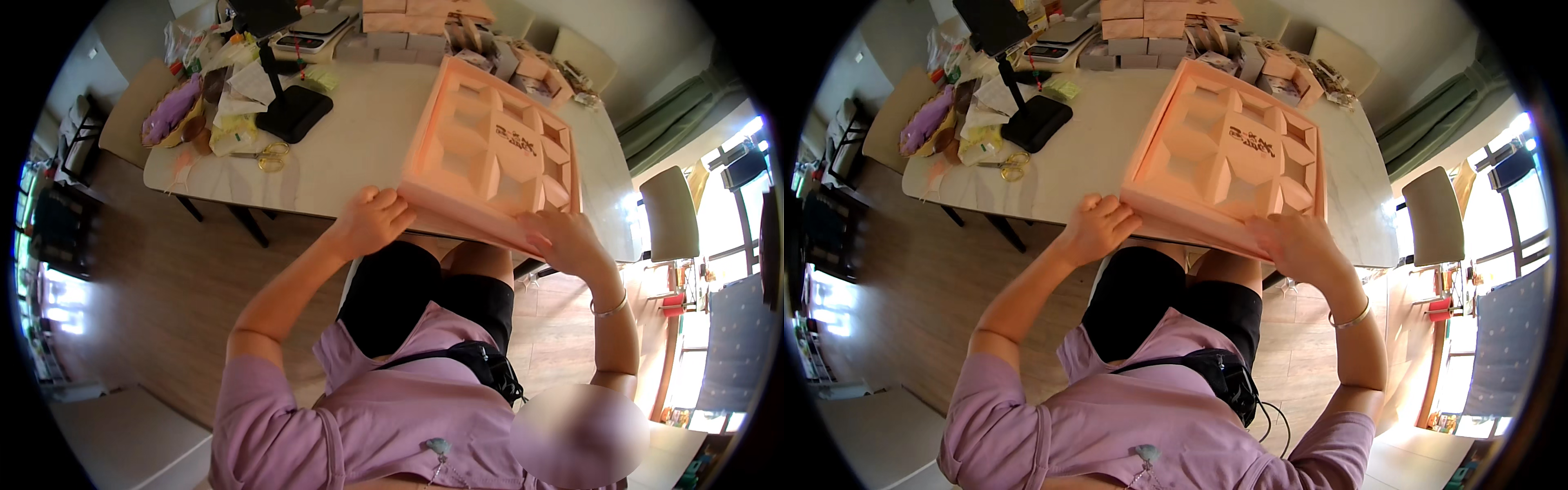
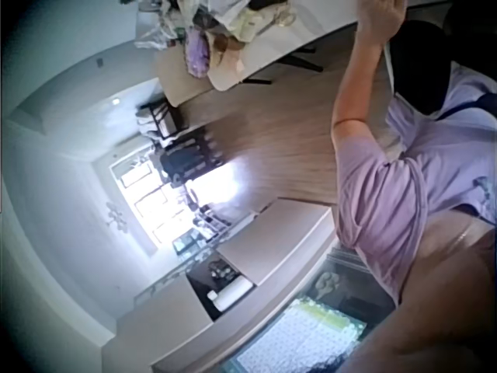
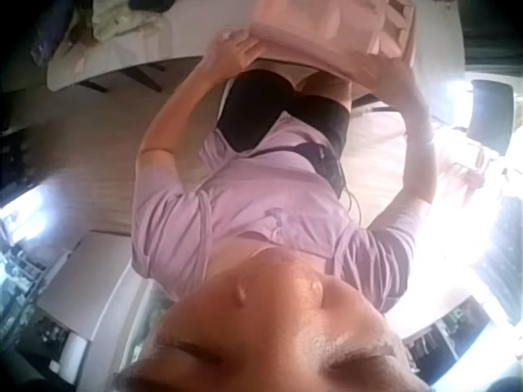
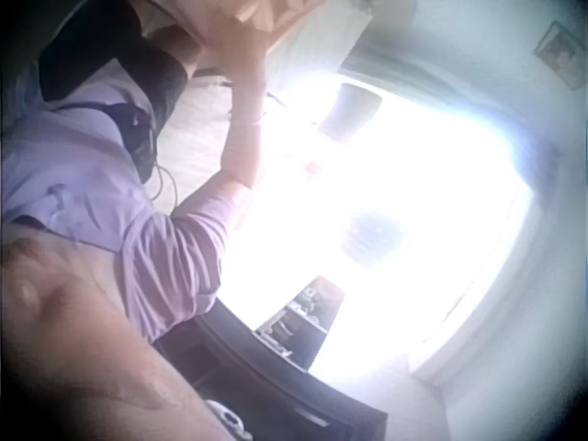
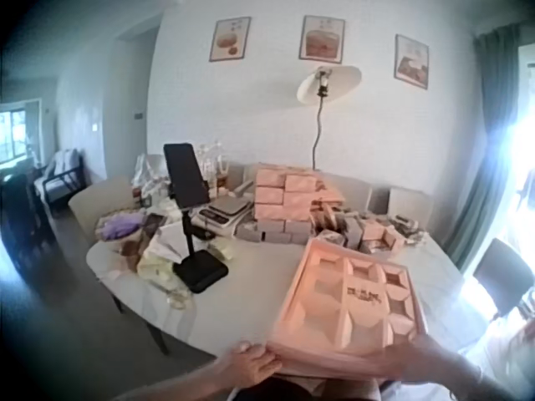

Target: The person assembles a pink cardboard box by folding the side flaps and securing them with adhesive strips. They then place a decorative pink insert with geometric compartments into the assembled box frame. The task is performed by hand on a table surface.

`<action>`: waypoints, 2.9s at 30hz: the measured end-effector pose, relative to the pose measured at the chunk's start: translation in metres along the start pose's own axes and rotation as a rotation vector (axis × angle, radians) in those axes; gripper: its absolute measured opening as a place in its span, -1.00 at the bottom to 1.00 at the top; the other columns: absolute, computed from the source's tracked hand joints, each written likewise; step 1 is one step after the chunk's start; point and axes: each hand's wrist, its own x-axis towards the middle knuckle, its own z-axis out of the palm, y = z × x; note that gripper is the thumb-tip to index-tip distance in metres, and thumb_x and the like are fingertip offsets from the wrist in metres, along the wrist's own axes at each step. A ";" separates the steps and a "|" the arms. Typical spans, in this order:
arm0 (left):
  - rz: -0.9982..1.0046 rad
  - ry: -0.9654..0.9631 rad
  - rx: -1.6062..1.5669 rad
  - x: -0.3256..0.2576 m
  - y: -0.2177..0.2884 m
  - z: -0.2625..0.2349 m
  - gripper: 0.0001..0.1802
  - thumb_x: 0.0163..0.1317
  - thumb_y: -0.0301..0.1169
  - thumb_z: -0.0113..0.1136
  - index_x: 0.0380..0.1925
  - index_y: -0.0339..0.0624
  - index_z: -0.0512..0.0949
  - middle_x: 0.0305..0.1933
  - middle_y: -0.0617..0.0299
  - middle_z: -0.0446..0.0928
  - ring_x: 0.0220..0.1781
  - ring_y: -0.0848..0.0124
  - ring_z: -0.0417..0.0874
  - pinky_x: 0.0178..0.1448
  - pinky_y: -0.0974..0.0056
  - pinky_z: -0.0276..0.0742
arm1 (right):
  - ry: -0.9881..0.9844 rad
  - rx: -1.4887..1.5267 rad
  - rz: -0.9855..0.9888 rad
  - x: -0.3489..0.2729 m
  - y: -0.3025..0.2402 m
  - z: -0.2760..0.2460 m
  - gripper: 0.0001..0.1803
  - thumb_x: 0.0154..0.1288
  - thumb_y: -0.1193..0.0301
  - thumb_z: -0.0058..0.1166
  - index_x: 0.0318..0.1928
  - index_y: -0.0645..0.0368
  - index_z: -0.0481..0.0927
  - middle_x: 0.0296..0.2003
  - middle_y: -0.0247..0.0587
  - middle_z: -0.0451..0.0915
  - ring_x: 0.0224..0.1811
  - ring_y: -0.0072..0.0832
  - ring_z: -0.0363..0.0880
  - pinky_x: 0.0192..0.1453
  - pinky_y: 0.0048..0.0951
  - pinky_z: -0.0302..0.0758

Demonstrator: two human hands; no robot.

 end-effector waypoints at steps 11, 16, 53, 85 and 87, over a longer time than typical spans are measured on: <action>-0.018 0.301 -0.223 0.003 0.036 -0.002 -0.84 0.15 -0.39 0.31 -0.25 -0.07 0.72 -0.31 0.43 0.60 -0.15 0.44 0.51 0.06 0.24 0.46 | 0.477 -0.002 -0.540 0.092 -0.088 0.010 -0.72 0.21 0.21 0.30 -0.09 -0.02 0.68 0.05 -0.19 0.54 0.34 -0.16 0.44 0.31 -0.21 0.44; -0.005 0.357 -0.251 -0.004 0.040 -0.002 -0.85 0.11 -0.40 0.39 -0.30 -0.15 0.72 -0.29 0.33 0.61 -0.14 0.35 0.57 0.06 0.17 0.66 | 0.306 0.245 -0.687 0.101 -0.087 0.016 -0.89 0.26 0.34 0.23 -0.23 0.03 0.66 -0.10 -0.28 0.59 0.34 -0.16 0.43 0.32 -0.15 0.45; -0.321 0.597 -0.532 -0.007 0.022 0.012 -0.29 -0.04 -0.02 0.62 0.06 -0.07 0.57 0.16 0.15 0.51 0.26 0.20 0.54 0.46 -0.15 0.31 | 0.200 0.183 -0.571 0.095 -0.096 0.040 0.04 -0.13 0.18 0.55 0.37 0.22 0.28 0.37 0.17 0.26 0.45 0.05 0.25 0.53 0.26 0.09; -0.825 -0.020 -1.301 0.084 -0.039 0.113 -0.65 0.40 -0.46 0.06 0.12 -0.22 0.67 -0.05 0.09 0.76 -0.04 0.38 0.72 0.07 0.28 0.59 | 0.404 -0.015 0.157 0.179 -0.013 0.080 -0.17 0.35 -0.02 0.21 0.33 0.39 0.28 0.42 0.64 0.08 0.52 0.54 -0.06 0.56 0.17 0.15; -0.892 -0.030 -1.336 0.080 -0.032 0.101 -0.65 0.38 -0.53 0.06 0.11 -0.29 0.66 -0.05 0.10 0.75 -0.03 0.41 0.72 0.08 0.30 0.60 | 0.331 -0.046 0.063 0.166 -0.014 0.077 -0.15 0.28 0.03 0.27 0.33 0.41 0.28 0.40 0.65 0.10 0.52 0.54 -0.05 0.55 0.18 0.19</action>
